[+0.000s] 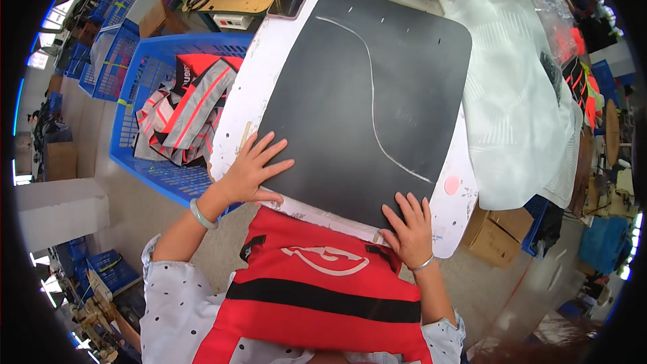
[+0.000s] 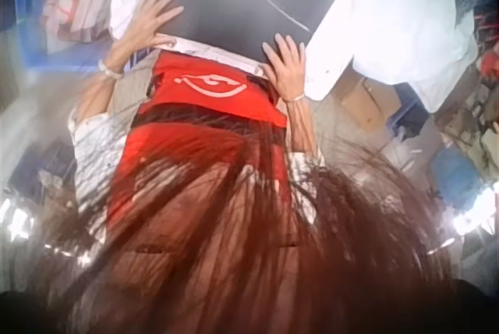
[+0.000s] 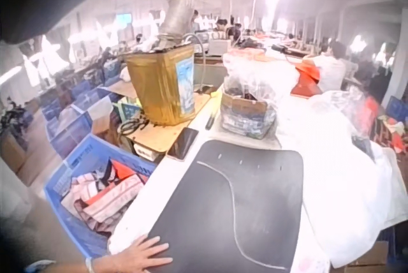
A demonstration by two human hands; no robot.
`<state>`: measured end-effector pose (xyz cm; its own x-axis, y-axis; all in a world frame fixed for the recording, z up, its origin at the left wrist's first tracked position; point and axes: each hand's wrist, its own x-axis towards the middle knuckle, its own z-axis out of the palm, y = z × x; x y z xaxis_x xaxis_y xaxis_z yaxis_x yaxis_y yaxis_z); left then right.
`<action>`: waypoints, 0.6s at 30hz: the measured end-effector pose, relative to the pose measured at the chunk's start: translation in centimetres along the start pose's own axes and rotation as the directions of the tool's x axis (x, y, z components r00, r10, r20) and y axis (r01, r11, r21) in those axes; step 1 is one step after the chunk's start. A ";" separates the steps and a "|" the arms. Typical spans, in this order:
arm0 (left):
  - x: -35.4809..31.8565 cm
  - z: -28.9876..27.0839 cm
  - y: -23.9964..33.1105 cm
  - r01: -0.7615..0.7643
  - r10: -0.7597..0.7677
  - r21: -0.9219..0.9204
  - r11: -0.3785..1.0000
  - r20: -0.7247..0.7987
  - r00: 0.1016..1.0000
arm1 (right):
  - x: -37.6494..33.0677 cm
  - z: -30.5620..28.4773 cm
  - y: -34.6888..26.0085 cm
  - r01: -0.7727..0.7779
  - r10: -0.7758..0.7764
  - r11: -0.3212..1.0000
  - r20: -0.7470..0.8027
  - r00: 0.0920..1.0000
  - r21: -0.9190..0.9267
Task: The person repeatedly places a template board over fabric sheets, traces a curved line onto the material using chalk, and lifts the template to set aside each marked piece.
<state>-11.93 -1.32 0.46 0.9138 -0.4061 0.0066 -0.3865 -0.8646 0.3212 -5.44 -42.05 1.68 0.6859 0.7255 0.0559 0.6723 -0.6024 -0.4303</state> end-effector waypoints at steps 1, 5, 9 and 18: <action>0.0 0.1 0.0 0.008 -0.008 -0.006 1.000 -0.006 1.000 | -0.1 0.1 0.0 0.011 -0.011 1.000 -0.012 1.000 -0.013; 0.2 -0.1 0.1 -0.031 0.031 0.008 0.999 -0.071 0.997 | -0.2 0.2 -0.2 0.017 -0.017 1.000 -0.008 1.000 -0.024; 0.4 -0.8 0.3 0.003 -0.003 -0.004 1.000 -0.013 1.000 | 0.1 -0.1 -0.5 0.022 -0.022 0.999 -0.013 1.000 -0.033; 6.1 -1.1 -4.0 0.430 -0.586 -0.423 0.797 -0.374 0.719 | 6.3 -1.6 4.2 -0.443 0.392 0.896 -0.405 0.826 -0.036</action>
<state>-4.63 -0.01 0.20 0.9301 0.3255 0.1704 0.1376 -0.7387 0.6598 2.11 -40.53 1.63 0.9429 0.2283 0.2427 0.3087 -0.8728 -0.3781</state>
